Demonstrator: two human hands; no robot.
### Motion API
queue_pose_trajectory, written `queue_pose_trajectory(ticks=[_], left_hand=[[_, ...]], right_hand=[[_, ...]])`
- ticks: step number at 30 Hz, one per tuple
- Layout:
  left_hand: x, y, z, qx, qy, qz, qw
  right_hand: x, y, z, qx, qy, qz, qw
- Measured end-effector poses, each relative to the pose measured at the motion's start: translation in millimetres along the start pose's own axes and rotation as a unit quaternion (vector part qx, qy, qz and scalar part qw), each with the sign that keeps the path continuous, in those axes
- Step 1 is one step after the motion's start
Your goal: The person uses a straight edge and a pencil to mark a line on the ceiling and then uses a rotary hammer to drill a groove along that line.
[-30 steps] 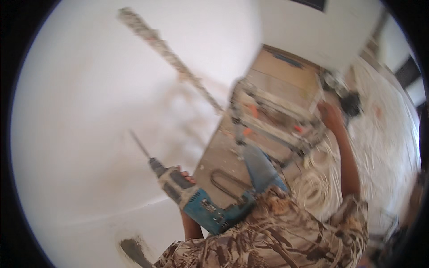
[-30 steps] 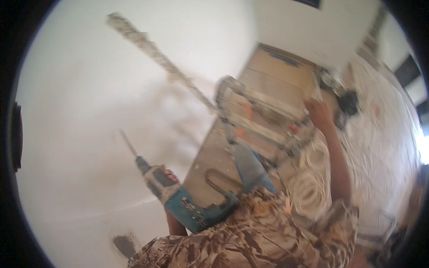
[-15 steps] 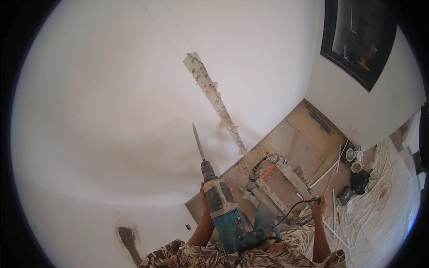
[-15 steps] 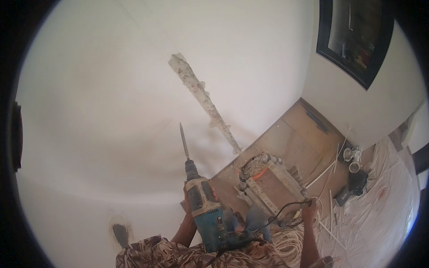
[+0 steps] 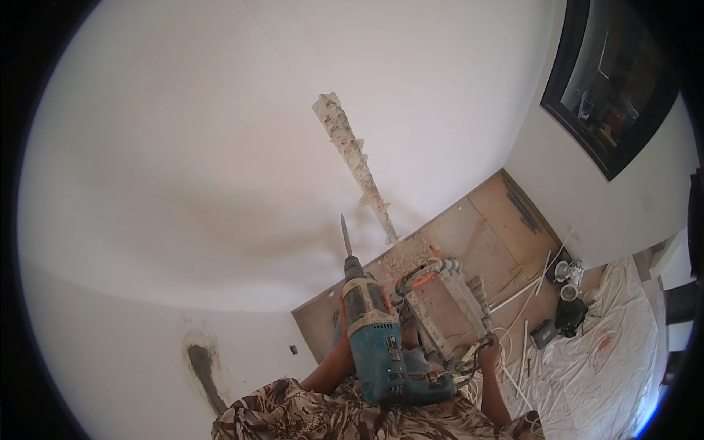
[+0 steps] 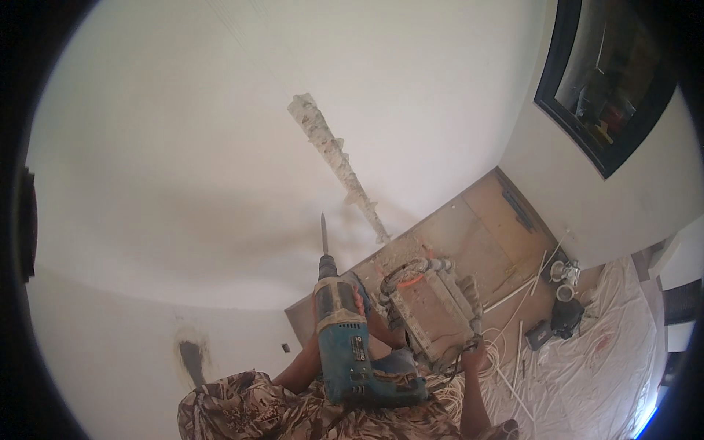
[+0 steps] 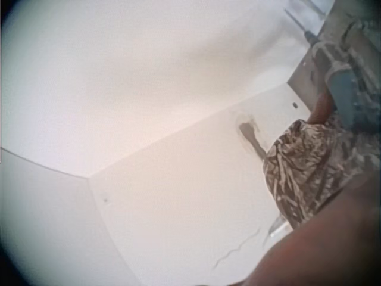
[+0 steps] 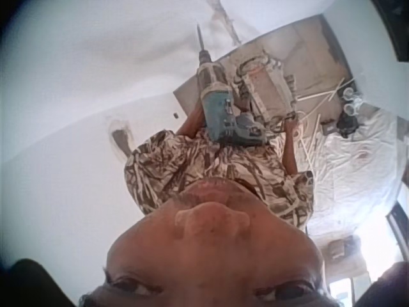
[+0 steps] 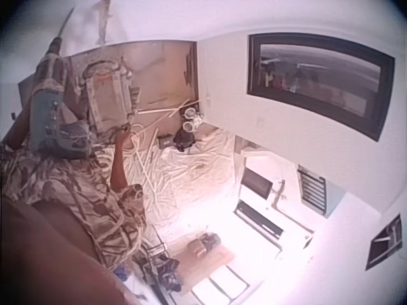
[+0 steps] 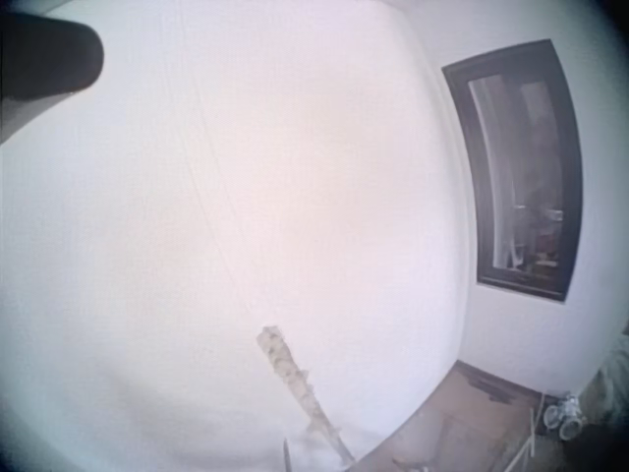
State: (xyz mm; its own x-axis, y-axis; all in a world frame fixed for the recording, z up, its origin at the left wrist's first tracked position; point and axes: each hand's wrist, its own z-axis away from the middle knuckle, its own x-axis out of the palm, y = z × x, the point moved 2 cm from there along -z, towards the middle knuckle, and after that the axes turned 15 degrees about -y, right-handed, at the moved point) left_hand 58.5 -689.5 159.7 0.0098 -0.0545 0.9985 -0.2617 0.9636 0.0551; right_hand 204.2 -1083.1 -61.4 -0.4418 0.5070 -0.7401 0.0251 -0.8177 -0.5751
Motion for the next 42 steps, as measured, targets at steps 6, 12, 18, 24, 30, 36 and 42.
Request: queue_pose_trajectory(ticks=[6,12,18,24,30,36,42], left_hand=[[-49,6,-42,-0.001,0.031,-0.023,0.999],[22,0,-72,-0.011,0.158,0.016,0.987],[126,5,-98,-0.041,0.209,0.066,0.975],[217,19,-106,-0.044,0.115,-0.024,0.992],[273,26,-100,-0.024,0.074,-0.009,0.997],[245,23,-77,0.015,-0.046,-0.100,0.994],[229,15,-80,0.106,-0.046,-0.040,0.992]], right_hand=[[16,-1,-18,0.009,0.045,-0.014,0.999],[40,33,-11,0.040,0.004,0.015,0.999],[-18,-28,-24,0.050,-0.181,0.097,0.977],[-217,-19,-25,0.117,0.023,0.164,0.979],[-461,14,-66,-0.110,0.144,-0.607,0.773],[-581,-347,-44,-0.272,0.385,0.035,0.881],[-573,-386,-138,-0.289,0.012,0.073,0.955]])
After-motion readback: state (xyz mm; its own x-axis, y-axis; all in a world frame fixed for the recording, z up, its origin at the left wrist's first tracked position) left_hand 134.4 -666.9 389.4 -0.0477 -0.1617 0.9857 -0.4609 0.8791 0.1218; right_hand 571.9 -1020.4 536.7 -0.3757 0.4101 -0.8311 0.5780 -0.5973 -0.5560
